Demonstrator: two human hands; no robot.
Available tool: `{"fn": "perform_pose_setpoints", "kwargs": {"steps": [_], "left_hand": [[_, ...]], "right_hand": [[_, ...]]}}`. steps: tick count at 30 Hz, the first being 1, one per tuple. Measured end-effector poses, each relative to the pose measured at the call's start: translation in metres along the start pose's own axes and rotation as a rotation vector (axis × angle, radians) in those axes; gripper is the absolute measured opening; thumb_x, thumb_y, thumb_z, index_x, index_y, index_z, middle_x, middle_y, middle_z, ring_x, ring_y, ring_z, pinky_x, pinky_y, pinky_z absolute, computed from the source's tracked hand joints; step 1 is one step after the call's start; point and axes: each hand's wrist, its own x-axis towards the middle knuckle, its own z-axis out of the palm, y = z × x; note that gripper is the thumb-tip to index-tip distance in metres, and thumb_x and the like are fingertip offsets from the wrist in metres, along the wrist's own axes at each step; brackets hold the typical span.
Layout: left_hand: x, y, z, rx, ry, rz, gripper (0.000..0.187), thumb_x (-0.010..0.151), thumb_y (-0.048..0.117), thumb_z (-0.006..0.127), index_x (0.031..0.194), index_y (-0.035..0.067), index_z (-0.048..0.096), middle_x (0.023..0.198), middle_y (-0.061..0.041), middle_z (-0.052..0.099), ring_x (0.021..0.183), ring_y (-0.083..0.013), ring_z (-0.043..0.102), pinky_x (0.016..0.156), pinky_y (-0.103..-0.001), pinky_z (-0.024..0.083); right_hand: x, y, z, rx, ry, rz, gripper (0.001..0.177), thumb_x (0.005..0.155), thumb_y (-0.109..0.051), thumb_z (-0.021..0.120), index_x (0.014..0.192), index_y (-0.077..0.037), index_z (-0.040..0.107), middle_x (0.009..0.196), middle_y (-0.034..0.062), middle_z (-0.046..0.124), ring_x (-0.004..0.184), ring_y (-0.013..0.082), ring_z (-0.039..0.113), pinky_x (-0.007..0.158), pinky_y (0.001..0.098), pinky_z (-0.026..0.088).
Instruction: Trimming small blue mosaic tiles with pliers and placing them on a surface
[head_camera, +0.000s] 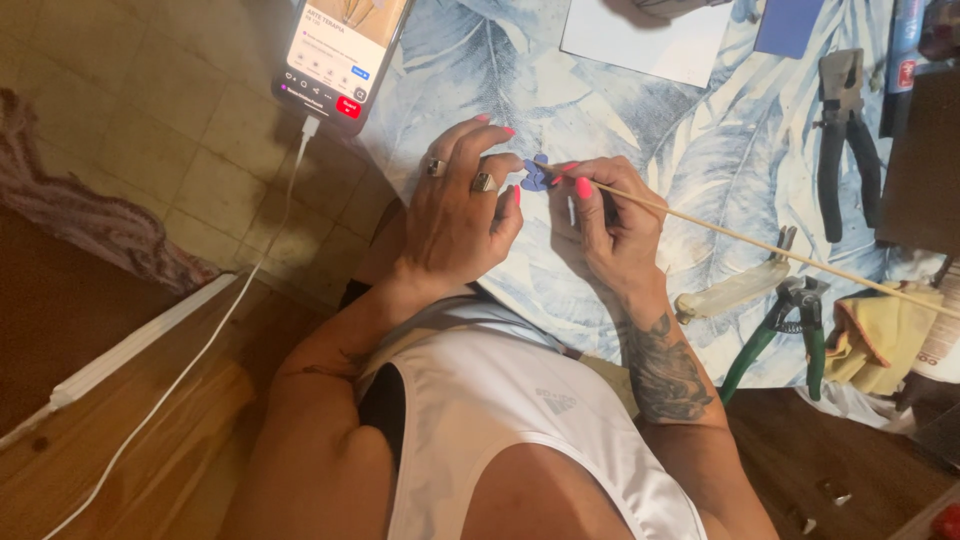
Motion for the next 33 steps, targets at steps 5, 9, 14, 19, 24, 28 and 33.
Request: {"fn": "perform_pose_setpoints", "kwargs": {"steps": [5, 9, 14, 19, 24, 28, 33], "left_hand": [[0.0009, 0.0007, -0.0011, 0.003, -0.003, -0.008, 0.024, 0.066, 0.006, 0.06, 0.089, 0.007, 0.051, 0.101, -0.01, 0.048, 0.099, -0.031, 0.049, 0.084, -0.042, 0.04], [0.0012, 0.0002, -0.0013, 0.004, -0.008, 0.0, 0.024, 0.066, 0.006, 0.059, 0.089, 0.008, 0.05, 0.101, -0.01, 0.047, 0.099, -0.0308, 0.049, 0.085, -0.041, 0.04], [0.0012, 0.0, -0.0015, 0.001, -0.009, 0.004, 0.025, 0.066, 0.006, 0.06, 0.09, 0.008, 0.05, 0.102, -0.011, 0.047, 0.099, -0.0312, 0.049, 0.085, -0.041, 0.04], [0.0012, -0.0001, -0.0013, -0.005, -0.014, -0.001, 0.025, 0.066, 0.006, 0.06, 0.09, 0.007, 0.05, 0.101, -0.011, 0.047, 0.099, -0.0315, 0.048, 0.084, -0.042, 0.04], [0.0014, 0.0002, -0.0021, -0.006, -0.015, -0.001, 0.025, 0.067, 0.006, 0.059, 0.09, 0.007, 0.05, 0.102, -0.011, 0.047, 0.1, -0.0313, 0.048, 0.085, -0.042, 0.04], [0.0025, 0.0001, -0.0032, -0.031, -0.013, 0.007, 0.026, 0.065, 0.004, 0.06, 0.089, 0.007, 0.05, 0.101, -0.011, 0.047, 0.098, -0.0319, 0.048, 0.084, -0.042, 0.041], [0.0023, 0.0004, -0.0023, -0.022, -0.003, 0.002, 0.025, 0.066, 0.004, 0.059, 0.09, 0.007, 0.05, 0.101, -0.011, 0.047, 0.099, -0.0321, 0.048, 0.085, -0.042, 0.04]], "right_hand": [[0.0017, -0.0024, 0.0005, -0.008, -0.002, 0.001, 0.015, 0.089, -0.007, 0.047, 0.087, 0.004, 0.056, 0.072, 0.0151, 0.058, 0.061, 0.0306, 0.054, 0.058, 0.036, 0.044], [-0.0004, 0.0013, 0.0002, -0.009, -0.002, -0.01, 0.014, 0.089, -0.006, 0.047, 0.087, 0.005, 0.056, 0.073, 0.0151, 0.058, 0.062, 0.0304, 0.054, 0.059, 0.0357, 0.044], [0.0009, 0.0, 0.0005, -0.012, -0.001, -0.014, 0.012, 0.088, -0.005, 0.048, 0.087, 0.005, 0.055, 0.073, 0.0152, 0.058, 0.062, 0.0305, 0.053, 0.059, 0.036, 0.044], [0.0018, -0.0012, 0.0004, -0.007, -0.004, -0.007, 0.013, 0.088, -0.006, 0.048, 0.087, 0.004, 0.055, 0.072, 0.0148, 0.058, 0.061, 0.0297, 0.053, 0.059, 0.0357, 0.044], [0.0019, -0.0023, 0.0007, -0.007, -0.004, -0.008, 0.013, 0.089, -0.006, 0.047, 0.086, 0.004, 0.055, 0.073, 0.0147, 0.058, 0.061, 0.03, 0.053, 0.059, 0.0357, 0.044], [0.0019, -0.0019, 0.0004, -0.007, -0.007, -0.007, 0.013, 0.089, -0.006, 0.047, 0.086, 0.005, 0.054, 0.072, 0.0156, 0.058, 0.061, 0.0313, 0.053, 0.058, 0.0369, 0.043], [0.0026, -0.0026, 0.0014, 0.0, 0.005, -0.019, 0.013, 0.088, -0.005, 0.047, 0.084, 0.005, 0.055, 0.072, 0.0155, 0.058, 0.061, 0.0308, 0.053, 0.058, 0.0361, 0.044]]}}
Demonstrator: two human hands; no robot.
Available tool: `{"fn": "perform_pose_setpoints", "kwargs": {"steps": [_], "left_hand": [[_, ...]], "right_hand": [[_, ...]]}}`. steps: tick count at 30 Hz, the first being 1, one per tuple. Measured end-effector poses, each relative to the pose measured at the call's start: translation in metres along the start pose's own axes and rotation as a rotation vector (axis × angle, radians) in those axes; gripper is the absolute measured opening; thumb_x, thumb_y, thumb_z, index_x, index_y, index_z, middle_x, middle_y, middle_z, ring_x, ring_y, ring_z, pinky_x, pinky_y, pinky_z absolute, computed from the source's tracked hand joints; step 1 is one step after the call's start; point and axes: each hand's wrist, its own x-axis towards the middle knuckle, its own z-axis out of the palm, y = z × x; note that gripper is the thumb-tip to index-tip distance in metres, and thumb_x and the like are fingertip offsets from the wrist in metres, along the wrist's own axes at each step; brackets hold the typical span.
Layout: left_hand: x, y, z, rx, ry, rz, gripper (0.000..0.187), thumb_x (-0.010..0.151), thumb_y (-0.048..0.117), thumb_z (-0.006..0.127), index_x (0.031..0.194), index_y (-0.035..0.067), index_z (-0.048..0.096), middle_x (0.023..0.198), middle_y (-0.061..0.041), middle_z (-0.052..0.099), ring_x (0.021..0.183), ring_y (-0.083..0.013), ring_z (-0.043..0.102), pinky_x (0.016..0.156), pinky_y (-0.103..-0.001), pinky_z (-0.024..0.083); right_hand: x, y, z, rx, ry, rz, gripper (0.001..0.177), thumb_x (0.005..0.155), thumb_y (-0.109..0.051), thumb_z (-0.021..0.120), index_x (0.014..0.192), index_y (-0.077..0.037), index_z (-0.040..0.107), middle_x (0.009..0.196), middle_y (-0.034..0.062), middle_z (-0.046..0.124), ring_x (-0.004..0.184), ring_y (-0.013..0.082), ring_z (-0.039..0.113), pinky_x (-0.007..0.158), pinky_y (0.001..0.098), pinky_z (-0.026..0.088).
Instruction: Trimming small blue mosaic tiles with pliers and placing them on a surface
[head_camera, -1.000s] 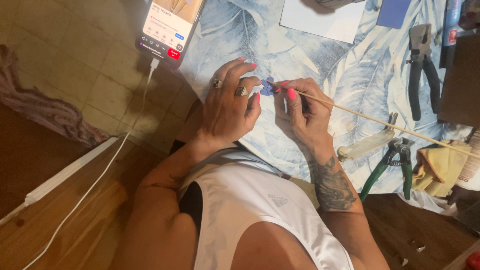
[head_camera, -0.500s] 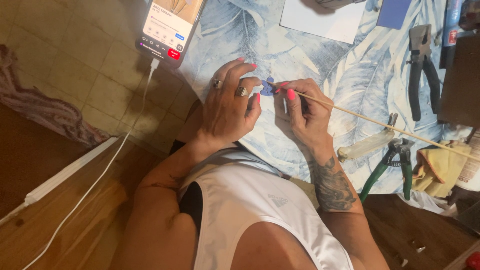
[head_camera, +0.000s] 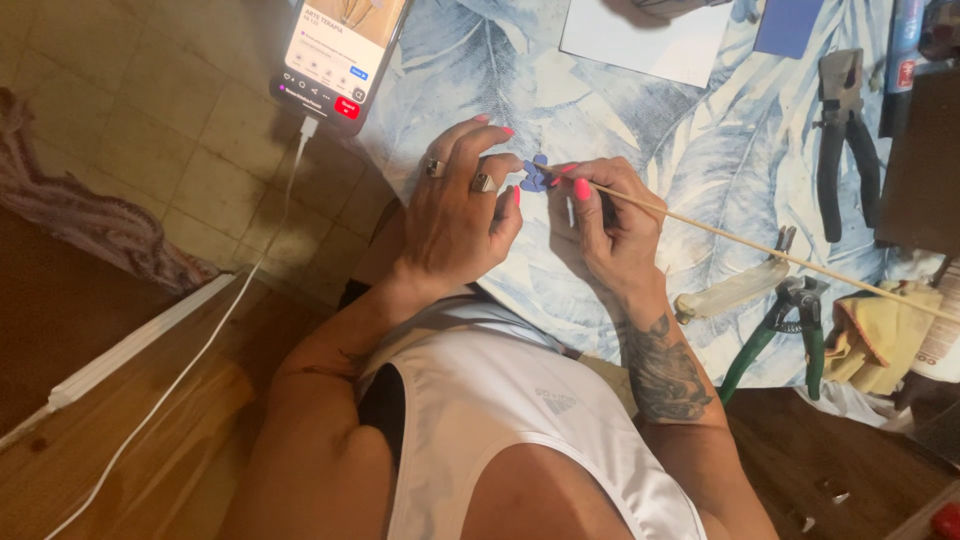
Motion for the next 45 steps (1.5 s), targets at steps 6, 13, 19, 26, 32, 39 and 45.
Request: {"fn": "perform_pose_setpoints", "kwargs": {"steps": [6, 13, 19, 26, 32, 39, 45], "left_hand": [[-0.001, 0.0, 0.002, -0.027, 0.049, -0.028, 0.027, 0.066, 0.004, 0.057, 0.092, 0.007, 0.049, 0.101, -0.009, 0.048, 0.099, -0.0302, 0.05, 0.084, -0.041, 0.041], [-0.009, 0.0, -0.009, -0.242, 0.145, -0.012, 0.02, 0.074, 0.004, 0.047, 0.093, 0.006, 0.05, 0.097, -0.005, 0.046, 0.096, -0.0289, 0.051, 0.085, -0.038, 0.042], [-0.012, 0.02, -0.023, -0.26, 0.12, 0.022, 0.016, 0.075, 0.008, 0.046, 0.092, 0.008, 0.047, 0.093, -0.006, 0.045, 0.095, -0.029, 0.051, 0.085, -0.04, 0.041], [-0.016, 0.047, -0.025, -0.226, 0.051, 0.094, 0.013, 0.077, 0.008, 0.046, 0.088, 0.008, 0.051, 0.089, -0.007, 0.045, 0.09, -0.0293, 0.05, 0.081, -0.038, 0.039], [-0.014, 0.057, -0.013, -0.197, -0.073, 0.204, 0.019, 0.074, 0.008, 0.053, 0.094, 0.007, 0.053, 0.085, -0.007, 0.046, 0.084, -0.0305, 0.049, 0.071, -0.039, 0.043], [-0.01, 0.081, -0.003, -0.216, -0.18, 0.273, 0.017, 0.071, 0.007, 0.058, 0.087, 0.006, 0.053, 0.088, -0.008, 0.047, 0.084, -0.0322, 0.049, 0.072, -0.039, 0.043], [-0.01, 0.088, 0.0, -0.147, -0.239, 0.31, 0.019, 0.071, 0.006, 0.06, 0.088, 0.003, 0.055, 0.091, -0.013, 0.047, 0.086, -0.0354, 0.048, 0.067, -0.04, 0.043]], "right_hand": [[0.001, -0.002, -0.002, 0.036, 0.054, -0.002, 0.014, 0.088, -0.004, 0.047, 0.085, 0.007, 0.055, 0.071, 0.0166, 0.057, 0.061, 0.0279, 0.053, 0.058, 0.0346, 0.044], [-0.015, 0.002, -0.03, 0.076, 0.253, 0.047, 0.02, 0.09, -0.007, 0.046, 0.084, 0.01, 0.053, 0.064, 0.0152, 0.055, 0.053, 0.0206, 0.052, 0.051, 0.0282, 0.042], [-0.033, -0.032, -0.056, -0.209, 0.134, 0.382, 0.03, 0.097, -0.016, 0.047, 0.071, -0.001, 0.051, 0.051, 0.0068, 0.049, 0.04, 0.0155, 0.041, 0.041, 0.0239, 0.033], [-0.062, -0.032, -0.071, -0.815, -0.076, 0.651, 0.03, 0.091, -0.026, 0.048, 0.08, 0.001, 0.054, 0.059, 0.0218, 0.055, 0.058, 0.045, 0.055, 0.051, 0.0498, 0.042], [-0.08, -0.053, -0.092, -0.804, 0.072, 0.668, 0.025, 0.094, -0.024, 0.051, 0.089, 0.0, 0.054, 0.067, 0.0169, 0.06, 0.061, 0.0408, 0.058, 0.053, 0.0497, 0.044], [-0.142, -0.037, -0.12, -0.952, 0.218, 0.809, 0.02, 0.091, -0.027, 0.056, 0.086, -0.008, 0.056, 0.069, 0.0098, 0.061, 0.063, 0.0338, 0.06, 0.057, 0.0466, 0.047], [-0.165, -0.041, -0.133, -0.953, 0.331, 0.812, 0.015, 0.089, -0.025, 0.059, 0.086, -0.01, 0.055, 0.072, 0.0079, 0.057, 0.067, 0.0305, 0.059, 0.059, 0.0455, 0.047]]}}
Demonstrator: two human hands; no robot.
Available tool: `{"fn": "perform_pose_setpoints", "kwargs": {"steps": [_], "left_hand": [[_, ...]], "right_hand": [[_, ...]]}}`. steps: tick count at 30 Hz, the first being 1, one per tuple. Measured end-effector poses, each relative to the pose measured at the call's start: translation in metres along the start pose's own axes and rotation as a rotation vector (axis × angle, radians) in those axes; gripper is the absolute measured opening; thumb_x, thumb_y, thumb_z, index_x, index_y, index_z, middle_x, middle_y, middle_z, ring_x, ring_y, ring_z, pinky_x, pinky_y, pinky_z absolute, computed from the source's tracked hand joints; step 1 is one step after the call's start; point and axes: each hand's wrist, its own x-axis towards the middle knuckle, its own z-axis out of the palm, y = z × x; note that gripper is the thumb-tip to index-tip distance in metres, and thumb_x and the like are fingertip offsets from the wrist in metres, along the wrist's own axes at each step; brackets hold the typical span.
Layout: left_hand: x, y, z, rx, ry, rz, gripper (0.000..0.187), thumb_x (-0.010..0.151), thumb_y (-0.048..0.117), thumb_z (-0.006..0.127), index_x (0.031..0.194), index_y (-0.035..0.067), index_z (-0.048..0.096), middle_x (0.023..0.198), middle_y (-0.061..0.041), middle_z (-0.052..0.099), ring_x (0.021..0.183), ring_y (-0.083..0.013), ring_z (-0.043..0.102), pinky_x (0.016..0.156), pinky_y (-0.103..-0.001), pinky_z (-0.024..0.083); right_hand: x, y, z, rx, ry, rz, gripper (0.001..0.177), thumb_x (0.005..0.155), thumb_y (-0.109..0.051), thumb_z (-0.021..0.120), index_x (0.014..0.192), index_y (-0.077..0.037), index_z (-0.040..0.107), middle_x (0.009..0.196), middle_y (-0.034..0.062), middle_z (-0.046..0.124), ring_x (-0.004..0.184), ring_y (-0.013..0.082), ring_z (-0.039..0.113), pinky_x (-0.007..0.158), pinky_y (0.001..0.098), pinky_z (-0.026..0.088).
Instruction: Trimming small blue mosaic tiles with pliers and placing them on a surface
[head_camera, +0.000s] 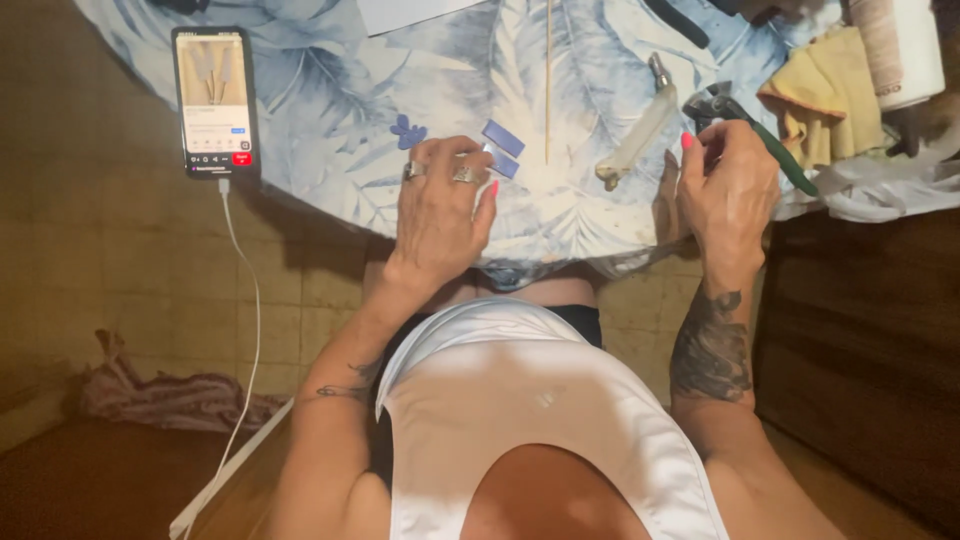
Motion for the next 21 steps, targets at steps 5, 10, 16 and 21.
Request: {"fn": "perform_pose_setpoints", "kwargs": {"steps": [5, 10, 16, 21], "left_hand": [[0.001, 0.002, 0.004, 0.11, -0.115, -0.11, 0.029, 0.07, 0.01, 0.059, 0.097, 0.002, 0.052, 0.094, -0.015, 0.045, 0.088, -0.0339, 0.043, 0.071, -0.041, 0.039], [0.004, 0.003, 0.011, 0.121, -0.153, -0.142, 0.031, 0.067, 0.007, 0.059, 0.097, 0.001, 0.053, 0.094, -0.015, 0.043, 0.083, -0.0291, 0.039, 0.07, -0.038, 0.035], [0.007, -0.005, 0.012, 0.121, -0.193, -0.179, 0.02, 0.069, 0.004, 0.055, 0.088, -0.002, 0.052, 0.095, -0.018, 0.042, 0.085, -0.0325, 0.04, 0.071, -0.041, 0.039], [0.009, -0.012, 0.014, 0.063, -0.233, -0.156, 0.017, 0.067, 0.001, 0.051, 0.083, -0.005, 0.053, 0.089, -0.022, 0.046, 0.081, -0.0329, 0.043, 0.075, -0.04, 0.039]], "right_hand": [[-0.005, 0.006, -0.006, -0.004, 0.171, -0.15, 0.014, 0.084, -0.014, 0.062, 0.088, -0.004, 0.054, 0.078, 0.0124, 0.053, 0.072, 0.0305, 0.051, 0.069, 0.0404, 0.04], [-0.002, 0.017, -0.012, -0.135, 0.021, 0.055, 0.05, 0.078, -0.032, 0.068, 0.109, 0.001, 0.047, 0.103, 0.0232, 0.036, 0.093, 0.0409, 0.035, 0.069, 0.0581, 0.034], [-0.009, 0.031, -0.016, -0.192, -0.188, 0.048, 0.085, 0.071, -0.056, 0.057, 0.125, 0.005, 0.033, 0.116, 0.0266, 0.032, 0.101, 0.0424, 0.03, 0.074, 0.0621, 0.027], [-0.012, 0.037, -0.021, -0.264, -0.122, -0.012, 0.084, 0.066, -0.06, 0.056, 0.122, 0.002, 0.047, 0.113, 0.0292, 0.044, 0.093, 0.0461, 0.043, 0.07, 0.0615, 0.03]]}}
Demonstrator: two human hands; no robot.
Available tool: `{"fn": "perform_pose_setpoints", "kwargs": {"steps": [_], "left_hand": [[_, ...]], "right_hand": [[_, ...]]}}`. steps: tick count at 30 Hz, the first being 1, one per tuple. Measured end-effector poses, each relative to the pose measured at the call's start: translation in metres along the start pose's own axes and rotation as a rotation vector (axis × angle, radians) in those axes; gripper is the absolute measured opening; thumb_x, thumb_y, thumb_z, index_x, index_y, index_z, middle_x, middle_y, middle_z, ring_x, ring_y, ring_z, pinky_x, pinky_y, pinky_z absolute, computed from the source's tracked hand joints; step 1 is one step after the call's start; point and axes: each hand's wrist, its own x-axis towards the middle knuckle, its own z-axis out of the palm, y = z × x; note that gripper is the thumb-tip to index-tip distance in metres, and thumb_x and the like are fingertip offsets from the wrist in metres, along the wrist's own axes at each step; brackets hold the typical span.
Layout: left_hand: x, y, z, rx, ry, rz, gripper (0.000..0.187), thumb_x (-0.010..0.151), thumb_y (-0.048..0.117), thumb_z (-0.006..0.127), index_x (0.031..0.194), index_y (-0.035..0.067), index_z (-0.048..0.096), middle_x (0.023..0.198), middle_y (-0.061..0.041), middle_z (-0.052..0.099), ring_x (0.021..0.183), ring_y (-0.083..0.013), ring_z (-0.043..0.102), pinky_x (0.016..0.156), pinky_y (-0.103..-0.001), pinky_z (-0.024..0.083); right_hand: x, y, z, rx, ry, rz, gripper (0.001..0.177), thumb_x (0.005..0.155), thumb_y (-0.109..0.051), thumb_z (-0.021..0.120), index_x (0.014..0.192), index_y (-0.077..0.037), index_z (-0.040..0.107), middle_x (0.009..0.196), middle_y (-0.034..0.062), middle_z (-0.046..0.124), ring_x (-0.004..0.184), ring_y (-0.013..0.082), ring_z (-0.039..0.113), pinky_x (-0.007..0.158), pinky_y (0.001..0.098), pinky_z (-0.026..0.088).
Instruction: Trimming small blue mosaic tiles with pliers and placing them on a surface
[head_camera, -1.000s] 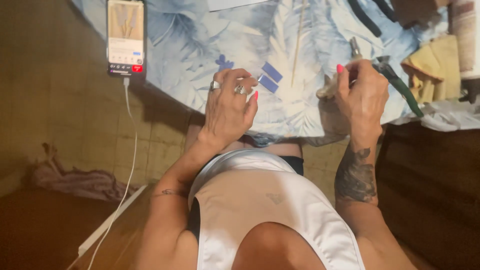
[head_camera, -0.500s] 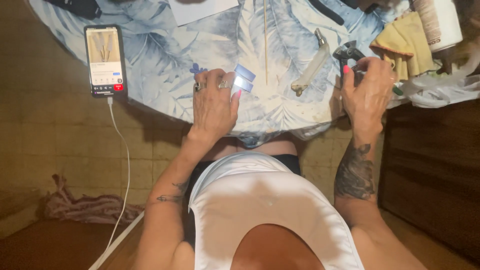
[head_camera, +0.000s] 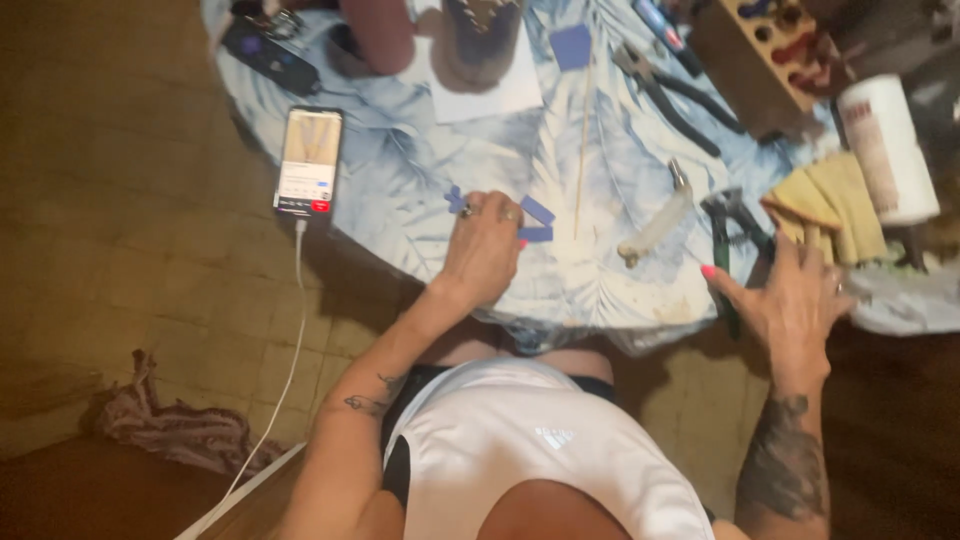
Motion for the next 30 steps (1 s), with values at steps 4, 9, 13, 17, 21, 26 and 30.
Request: {"fn": "perform_pose_setpoints", "kwargs": {"steps": [4, 9, 13, 17, 21, 26, 30], "left_hand": [[0.0, 0.001, -0.007, 0.076, -0.008, 0.043, 0.016, 0.066, 0.004, 0.055, 0.081, -0.002, 0.051, 0.077, -0.018, 0.052, 0.07, -0.032, 0.05, 0.064, -0.039, 0.04], [-0.002, 0.004, -0.009, 0.063, -0.034, 0.037, 0.019, 0.068, 0.008, 0.058, 0.086, 0.004, 0.058, 0.081, -0.012, 0.054, 0.073, -0.0286, 0.052, 0.066, -0.036, 0.041], [-0.003, 0.009, -0.006, 0.064, 0.051, 0.048, 0.015, 0.068, 0.009, 0.058, 0.082, 0.004, 0.06, 0.079, -0.012, 0.052, 0.071, -0.0275, 0.05, 0.065, -0.036, 0.041], [-0.007, 0.021, -0.01, -0.106, 0.127, 0.072, 0.01, 0.071, 0.004, 0.056, 0.079, -0.001, 0.055, 0.081, -0.013, 0.049, 0.069, -0.0257, 0.05, 0.063, -0.034, 0.041], [-0.016, 0.029, -0.004, -0.335, 0.16, 0.096, 0.004, 0.077, 0.001, 0.051, 0.08, -0.001, 0.05, 0.075, -0.008, 0.053, 0.053, -0.0216, 0.052, 0.049, -0.029, 0.043], [-0.016, 0.036, -0.009, -0.485, 0.204, -0.006, 0.012, 0.075, 0.003, 0.055, 0.087, 0.0, 0.053, 0.077, -0.008, 0.059, 0.052, -0.018, 0.052, 0.051, -0.028, 0.043], [-0.022, 0.036, -0.013, -0.662, 0.118, -0.191, 0.014, 0.075, 0.009, 0.057, 0.088, 0.005, 0.058, 0.072, -0.004, 0.056, 0.041, -0.0091, 0.043, 0.04, -0.023, 0.036]], "right_hand": [[0.003, 0.006, 0.004, 0.056, -0.004, -0.009, 0.073, 0.066, -0.047, 0.065, 0.115, 0.006, 0.053, 0.102, 0.0265, 0.051, 0.088, 0.039, 0.048, 0.071, 0.0488, 0.041], [-0.009, -0.011, -0.024, 0.61, 0.188, -0.123, 0.05, 0.073, -0.008, 0.065, 0.116, 0.013, 0.049, 0.103, 0.0239, 0.051, 0.083, 0.0308, 0.05, 0.069, 0.0373, 0.041], [-0.009, -0.028, -0.017, 1.018, 0.138, -0.129, 0.049, 0.08, 0.002, 0.047, 0.127, 0.009, 0.035, 0.107, 0.0202, 0.046, 0.089, 0.0257, 0.049, 0.074, 0.0313, 0.042], [-0.011, -0.05, -0.02, 1.11, 0.166, -0.193, 0.052, 0.075, 0.009, 0.038, 0.126, 0.008, 0.03, 0.1, 0.0165, 0.045, 0.085, 0.025, 0.052, 0.075, 0.0314, 0.044], [-0.01, -0.052, -0.017, 0.904, 0.233, -0.245, 0.03, 0.082, 0.009, 0.05, 0.112, 0.008, 0.045, 0.101, 0.0159, 0.051, 0.09, 0.0246, 0.048, 0.082, 0.0325, 0.037], [-0.004, -0.042, 0.012, 0.773, 0.175, -0.133, 0.02, 0.086, 0.002, 0.055, 0.106, 0.002, 0.057, 0.076, 0.0079, 0.053, 0.059, 0.0144, 0.04, 0.052, 0.0259, 0.032], [-0.002, -0.043, 0.031, 0.645, 0.255, -0.311, 0.028, 0.074, 0.006, 0.059, 0.102, 0.006, 0.054, 0.079, 0.0143, 0.056, 0.061, 0.0228, 0.047, 0.058, 0.0316, 0.039]]}}
